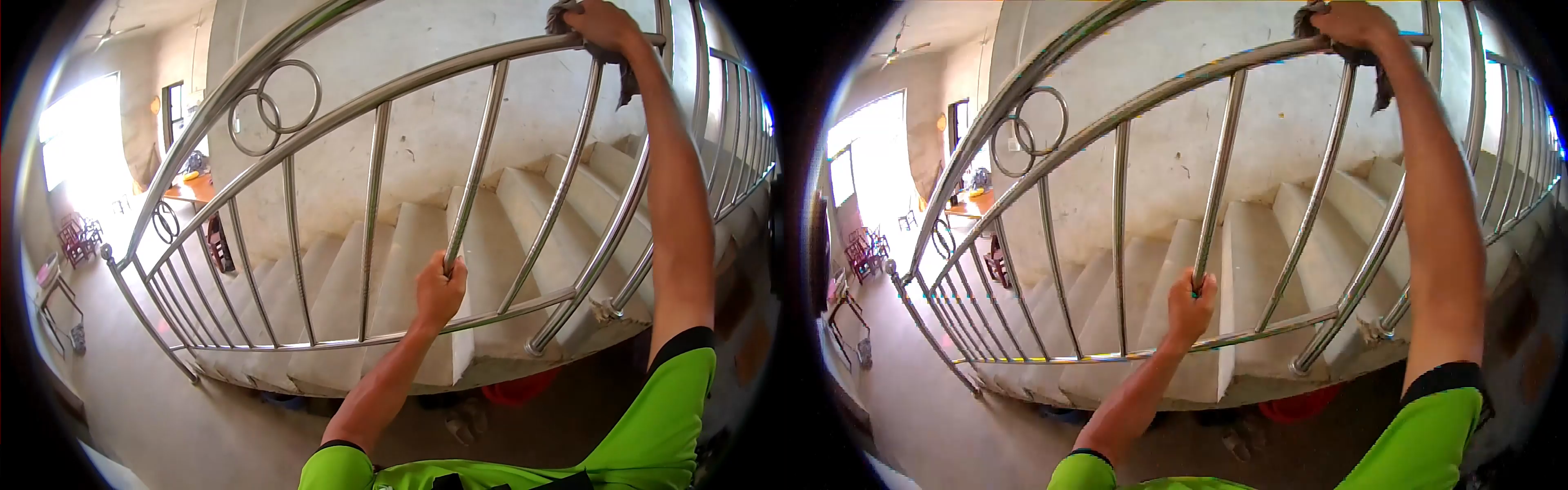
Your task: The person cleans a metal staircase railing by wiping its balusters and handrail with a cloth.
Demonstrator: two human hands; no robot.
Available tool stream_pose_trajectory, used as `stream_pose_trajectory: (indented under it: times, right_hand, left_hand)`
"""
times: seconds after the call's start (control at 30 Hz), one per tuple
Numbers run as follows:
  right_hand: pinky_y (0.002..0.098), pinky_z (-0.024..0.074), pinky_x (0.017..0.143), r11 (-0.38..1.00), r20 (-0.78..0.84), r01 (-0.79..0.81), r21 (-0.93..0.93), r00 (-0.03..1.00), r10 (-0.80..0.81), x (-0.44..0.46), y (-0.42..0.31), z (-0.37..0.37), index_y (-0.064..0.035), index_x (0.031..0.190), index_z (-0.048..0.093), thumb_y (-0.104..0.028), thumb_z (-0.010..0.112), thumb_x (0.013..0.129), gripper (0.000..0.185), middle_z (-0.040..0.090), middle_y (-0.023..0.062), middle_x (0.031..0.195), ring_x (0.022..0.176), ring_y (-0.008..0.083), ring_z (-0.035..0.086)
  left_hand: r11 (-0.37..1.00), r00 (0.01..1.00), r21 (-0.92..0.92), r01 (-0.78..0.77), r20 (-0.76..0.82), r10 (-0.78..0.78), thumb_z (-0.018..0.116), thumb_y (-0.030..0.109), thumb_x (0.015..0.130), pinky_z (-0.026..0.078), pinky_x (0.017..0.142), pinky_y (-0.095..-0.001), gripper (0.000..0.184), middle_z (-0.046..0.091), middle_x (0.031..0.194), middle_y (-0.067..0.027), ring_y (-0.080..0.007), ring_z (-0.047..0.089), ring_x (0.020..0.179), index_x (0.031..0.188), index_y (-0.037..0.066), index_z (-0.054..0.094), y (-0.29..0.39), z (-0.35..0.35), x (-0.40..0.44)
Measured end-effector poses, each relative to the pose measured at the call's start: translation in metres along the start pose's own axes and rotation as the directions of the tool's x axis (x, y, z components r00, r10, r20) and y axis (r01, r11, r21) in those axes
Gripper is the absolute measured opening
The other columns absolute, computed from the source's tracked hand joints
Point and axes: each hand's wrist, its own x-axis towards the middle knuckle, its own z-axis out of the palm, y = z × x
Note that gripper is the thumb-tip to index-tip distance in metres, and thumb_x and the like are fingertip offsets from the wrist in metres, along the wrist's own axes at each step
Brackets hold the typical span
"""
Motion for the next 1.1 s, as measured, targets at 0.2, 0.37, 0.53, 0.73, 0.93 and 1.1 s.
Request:
stream_pose_trajectory:
  times: [0.2,0.37,0.53,0.73,0.93,1.1]
  right_hand:
    - [0.0433,0.0513,0.083,0.993,0.006,0.022,0.118,1.000,-0.023,-0.015,-0.046,0.015,-0.0040,0.090,0.070,-0.036,0.058,0.076,0.037,0.069,0.0207,0.093,0.090,0.0368,0.066]
    - [0.0467,0.0499,0.084,0.971,-0.114,0.189,0.145,0.978,-0.173,-0.033,-0.086,0.039,-0.0048,0.093,0.069,-0.043,0.054,0.079,0.044,0.068,0.0204,0.092,0.088,0.0387,0.065]
    - [0.0481,0.0498,0.081,0.928,-0.322,0.325,0.179,0.911,-0.257,-0.060,-0.133,0.064,-0.0034,0.086,0.066,-0.036,0.061,0.071,0.036,0.067,0.0198,0.090,0.086,0.0397,0.064]
    - [0.0422,0.0452,0.086,0.739,-0.648,0.618,0.267,0.683,-0.337,-0.104,-0.176,0.095,-0.0086,0.098,0.061,-0.019,0.075,0.060,0.042,0.058,0.0103,0.100,0.096,0.0324,0.054]
    - [0.0400,0.0500,0.084,0.651,-0.622,0.670,0.355,0.690,-0.371,-0.130,-0.135,0.082,-0.0111,0.099,0.061,-0.008,0.073,0.060,0.041,0.056,0.0054,0.103,0.102,0.0311,0.052]
    - [0.0404,0.0460,0.088,0.855,-0.764,0.501,0.130,0.600,-0.236,-0.112,0.006,0.069,-0.0052,0.111,0.058,-0.012,0.072,0.063,0.050,0.063,0.0133,0.101,0.096,0.0329,0.059]
  left_hand:
    - [1.000,1.000,0.023,-0.011,-0.023,0.011,0.060,0.024,0.089,0.039,0.050,-0.0378,0.024,0.049,0.055,-0.0089,-0.0211,0.049,0.049,0.076,0.004,0.053,-0.003,0.002,0.000]
    - [1.000,1.000,0.019,0.003,0.026,-0.003,0.059,0.025,0.089,0.039,0.051,-0.0388,0.024,0.050,0.055,-0.0105,-0.0237,0.050,0.049,0.077,0.004,0.053,-0.004,0.000,0.001]
    - [1.000,1.000,-0.016,-0.015,0.027,0.016,0.061,0.022,0.089,0.036,0.049,-0.0329,0.028,0.045,0.054,-0.0032,-0.0117,0.041,0.051,0.074,0.001,0.050,0.003,-0.003,0.000]
    - [0.999,0.997,-0.040,-0.007,0.074,0.010,0.060,0.021,0.089,0.035,0.049,-0.0366,0.029,0.044,0.053,-0.0072,-0.0147,0.040,0.049,0.070,0.003,0.049,-0.013,-0.002,0.004]
    - [0.987,0.997,-0.155,-0.049,0.054,0.058,0.062,0.016,0.089,0.028,0.046,-0.0293,0.030,0.036,0.054,0.0026,-0.0075,0.033,0.052,0.067,0.005,0.044,-0.007,-0.002,0.004]
    - [0.985,0.993,-0.161,-0.064,0.084,0.078,0.062,0.014,0.089,0.025,0.047,-0.0252,0.028,0.035,0.057,0.0071,-0.0032,0.031,0.054,0.068,0.007,0.046,-0.001,-0.005,0.004]
